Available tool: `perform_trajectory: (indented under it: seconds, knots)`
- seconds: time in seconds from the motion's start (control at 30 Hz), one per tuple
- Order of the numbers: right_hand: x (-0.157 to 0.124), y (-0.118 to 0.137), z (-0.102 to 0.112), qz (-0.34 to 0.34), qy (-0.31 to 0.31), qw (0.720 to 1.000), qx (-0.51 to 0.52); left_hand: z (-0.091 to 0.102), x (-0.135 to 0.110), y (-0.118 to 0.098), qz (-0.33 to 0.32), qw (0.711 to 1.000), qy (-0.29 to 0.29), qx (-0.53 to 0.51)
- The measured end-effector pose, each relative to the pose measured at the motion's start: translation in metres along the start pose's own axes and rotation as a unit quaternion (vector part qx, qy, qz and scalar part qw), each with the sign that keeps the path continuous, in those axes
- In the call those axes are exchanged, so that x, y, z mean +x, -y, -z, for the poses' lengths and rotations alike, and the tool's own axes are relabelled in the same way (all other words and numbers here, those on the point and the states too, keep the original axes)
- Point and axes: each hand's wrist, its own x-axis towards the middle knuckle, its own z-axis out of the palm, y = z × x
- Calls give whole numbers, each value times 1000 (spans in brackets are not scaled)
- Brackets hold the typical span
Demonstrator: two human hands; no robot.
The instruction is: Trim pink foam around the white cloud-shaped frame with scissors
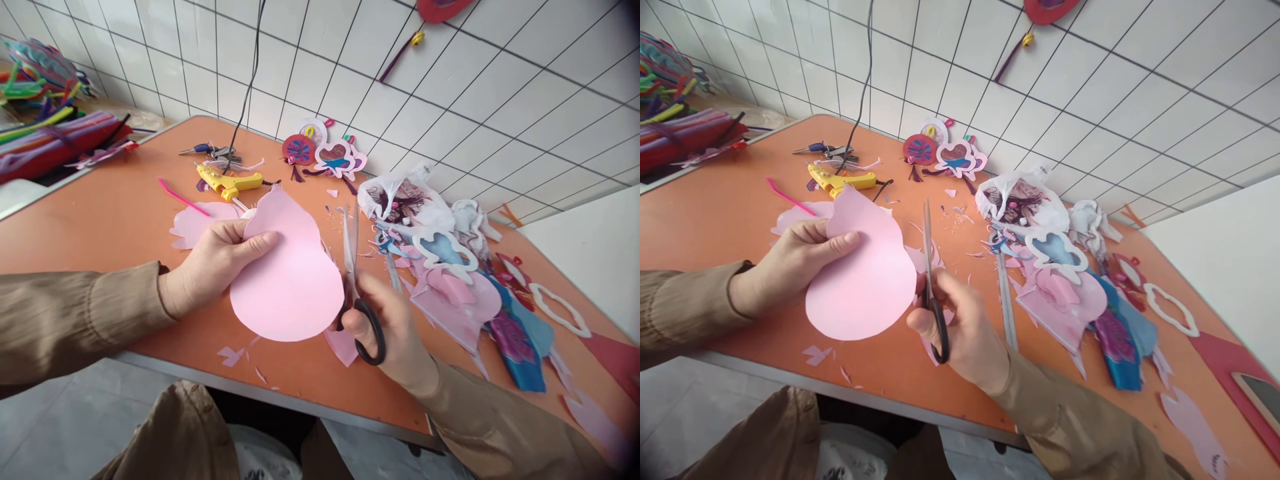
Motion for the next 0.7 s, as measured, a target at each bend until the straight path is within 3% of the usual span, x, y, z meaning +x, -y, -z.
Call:
perform_trajectory:
  seconds: [0.17,0.33,0.7]
  knots:
    - [2,-5,-4,-26,40,998,34,-1,-1,-1,40,999,-18,-26]
    - [0,-6,-6,-72,30,997,-17,-3,-2,-4,72,996,-16,-58]
    - [3,-3,-8,-69,18,997,-32,-3,-2,-4,21,1000,5,-4]
